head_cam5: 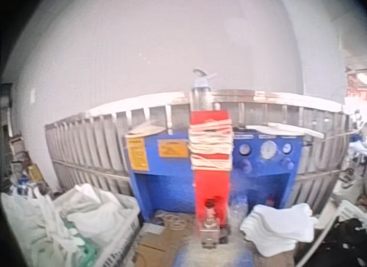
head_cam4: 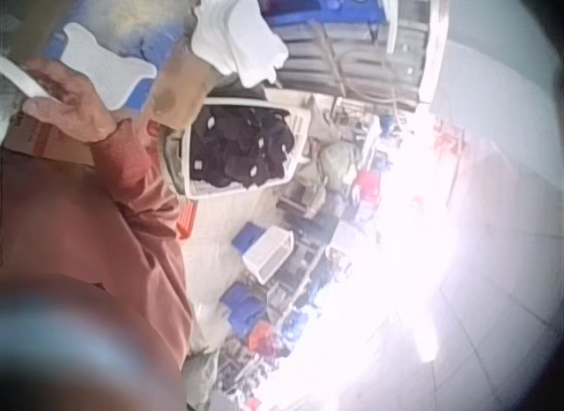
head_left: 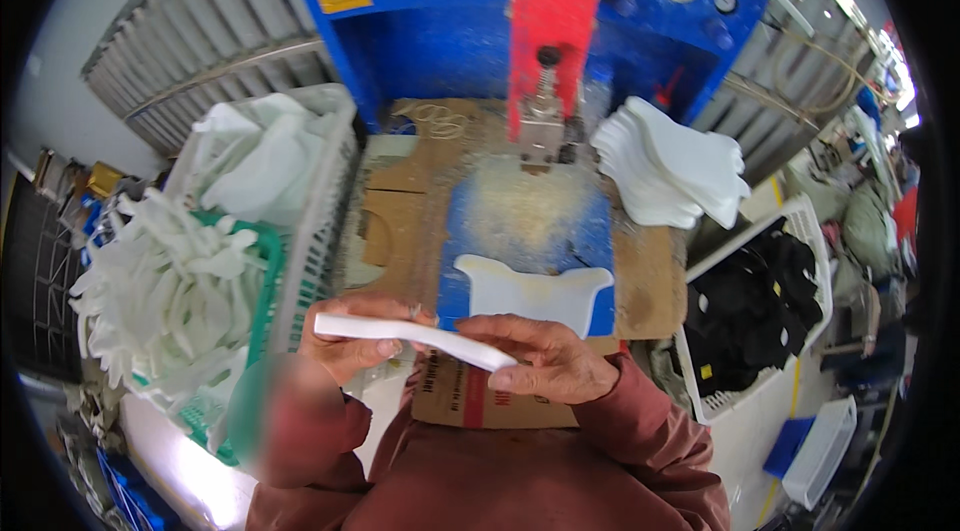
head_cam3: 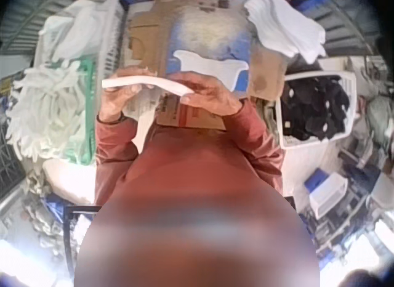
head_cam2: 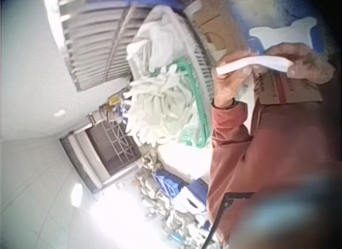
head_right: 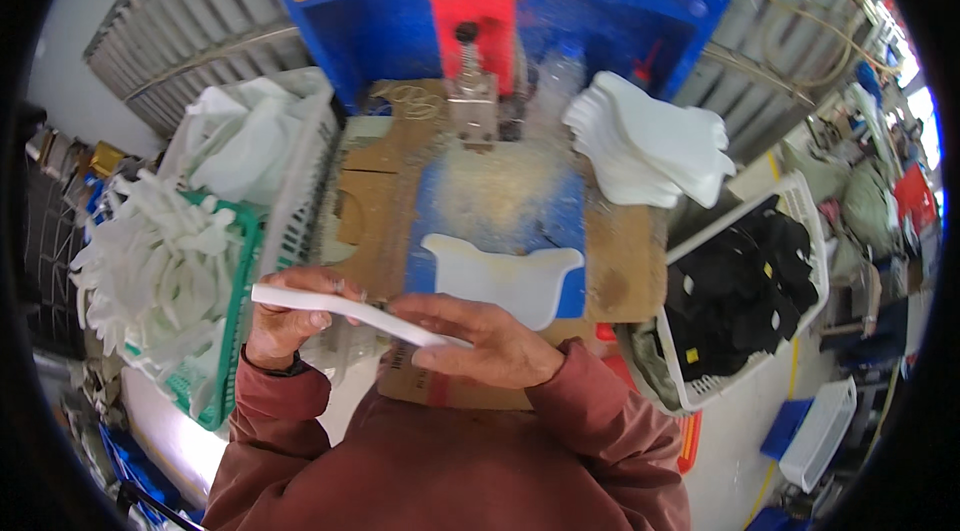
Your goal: The person repeatedly picks white foam pieces from a basket, places them under a press to trim edges, and returns the trimmed pieces to the basket. The cycle of pick, press, and return is performed continuously throughout the clip.
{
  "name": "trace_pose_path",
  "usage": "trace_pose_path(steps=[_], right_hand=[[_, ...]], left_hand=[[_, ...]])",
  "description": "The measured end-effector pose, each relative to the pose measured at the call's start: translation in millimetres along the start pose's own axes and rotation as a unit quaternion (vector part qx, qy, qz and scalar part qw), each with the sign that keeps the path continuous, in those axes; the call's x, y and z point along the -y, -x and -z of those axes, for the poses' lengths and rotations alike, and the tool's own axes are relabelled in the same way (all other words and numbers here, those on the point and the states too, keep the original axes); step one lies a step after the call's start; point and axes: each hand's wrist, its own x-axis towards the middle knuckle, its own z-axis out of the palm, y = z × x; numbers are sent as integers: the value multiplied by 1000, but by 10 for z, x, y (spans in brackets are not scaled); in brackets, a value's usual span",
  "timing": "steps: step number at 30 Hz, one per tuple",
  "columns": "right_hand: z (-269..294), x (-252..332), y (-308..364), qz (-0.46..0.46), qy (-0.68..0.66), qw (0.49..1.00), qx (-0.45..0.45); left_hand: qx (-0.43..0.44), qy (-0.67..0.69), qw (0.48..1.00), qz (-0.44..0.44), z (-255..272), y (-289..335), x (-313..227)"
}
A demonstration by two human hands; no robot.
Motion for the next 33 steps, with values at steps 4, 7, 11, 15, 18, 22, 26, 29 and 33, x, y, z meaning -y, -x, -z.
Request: trace_pose_path(steps=[4, 7, 11, 15, 18, 22, 26, 29, 33], right_hand=[[243, -226, 259, 32, 37, 999, 10], [357, -350, 368, 37, 38, 999, -9], [514, -380, 458, 91, 227, 967, -74], [590, -404, 339, 171, 578, 781, -164], [592, -440, 214, 133, 645, 733, -172], [714, -488, 37, 129, 675, 708, -163], [859, -546, -121, 131, 684, 698, -168], [918, -614, -230, 137, 681, 698, -175], [1010, -692, -295, 106, 677, 710, -162]], left_hand=[[107, 63, 990, 61, -102, -154, 287], [129, 14, 968, 214, -96, -203, 457], [56, 44, 971, 229, -19, -284, 725], [12, -48, 958, 284, 128, -423, 1015], [-10, -110, 956, 271, 208, -519, 1192], [-47, -112, 954, 275, 323, -722, 1381], [-53, -205, 945, 248, 391, -848, 1541], [-67, -314, 927, 194, 388, -876, 1638], [-94, -323, 923, 185, 353, -904, 1719]])
